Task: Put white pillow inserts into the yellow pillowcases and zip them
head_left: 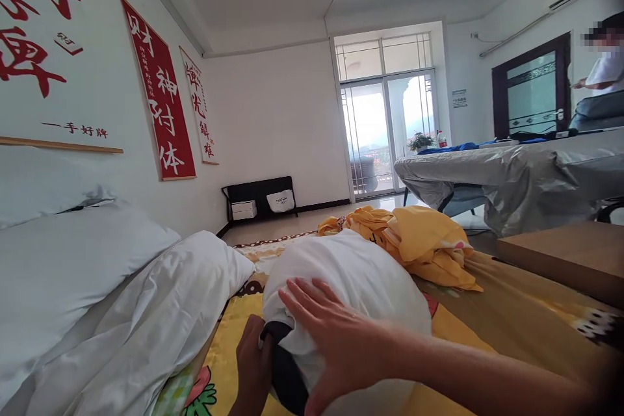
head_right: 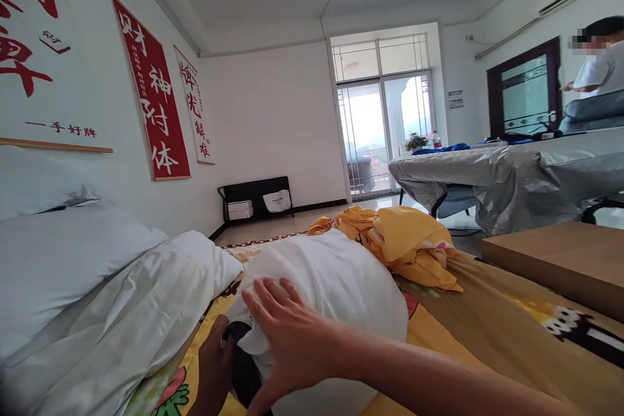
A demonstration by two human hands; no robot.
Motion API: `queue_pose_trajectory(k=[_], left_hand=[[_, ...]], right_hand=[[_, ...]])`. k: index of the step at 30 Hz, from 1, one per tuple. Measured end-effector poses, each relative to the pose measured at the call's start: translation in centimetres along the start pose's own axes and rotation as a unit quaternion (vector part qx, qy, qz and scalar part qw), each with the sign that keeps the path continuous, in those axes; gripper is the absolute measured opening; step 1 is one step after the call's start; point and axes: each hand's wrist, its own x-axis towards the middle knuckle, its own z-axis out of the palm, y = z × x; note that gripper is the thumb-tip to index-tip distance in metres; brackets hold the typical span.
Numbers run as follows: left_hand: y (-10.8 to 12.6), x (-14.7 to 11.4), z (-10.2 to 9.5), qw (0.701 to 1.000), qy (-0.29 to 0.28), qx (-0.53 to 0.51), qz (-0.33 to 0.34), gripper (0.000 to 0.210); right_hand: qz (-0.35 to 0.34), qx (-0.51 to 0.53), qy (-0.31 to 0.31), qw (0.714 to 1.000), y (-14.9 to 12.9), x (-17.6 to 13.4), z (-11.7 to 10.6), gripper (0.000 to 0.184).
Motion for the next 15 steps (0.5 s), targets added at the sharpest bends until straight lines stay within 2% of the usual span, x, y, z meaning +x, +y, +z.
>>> queue_pose_trajectory(k=[2,4,7,10,12,15], left_hand=[[0.7,0.6,-0.2,0.999,0.031,0.016,0.020,0.024],[1.5,1.2,-0.4,0.997,0.055,0.028,0.042,0.020],[2.4,1.8,-0.9,0.996,0.030,0.027,0.078,0.019],[2.5,2.6,-1.6,0.992,0.010,0.039,0.116,0.019],[2.3,3.2,-2.2,0.989,0.027,0.058,0.136,0.022],[2.1,3.9,-2.9,0.983,0.073,0.087,0.141,0.022]], right_hand=[[0.003,-0.017,-0.014,1.000,1.3,-0.7,2.8,0.133],[0.042,-0.019,0.011,0.999,2.6,-0.1,5.5,0.139],[0.091,0.034,0.055,0.994,3.4,2.1,7.7,0.142],[0.096,0.090,0.060,0.989,3.3,3.8,7.0,0.140],[0.085,0.105,0.061,0.989,3.5,4.0,5.4,0.140],[0.092,0.138,0.100,0.981,4.5,2.9,2.2,0.140]])
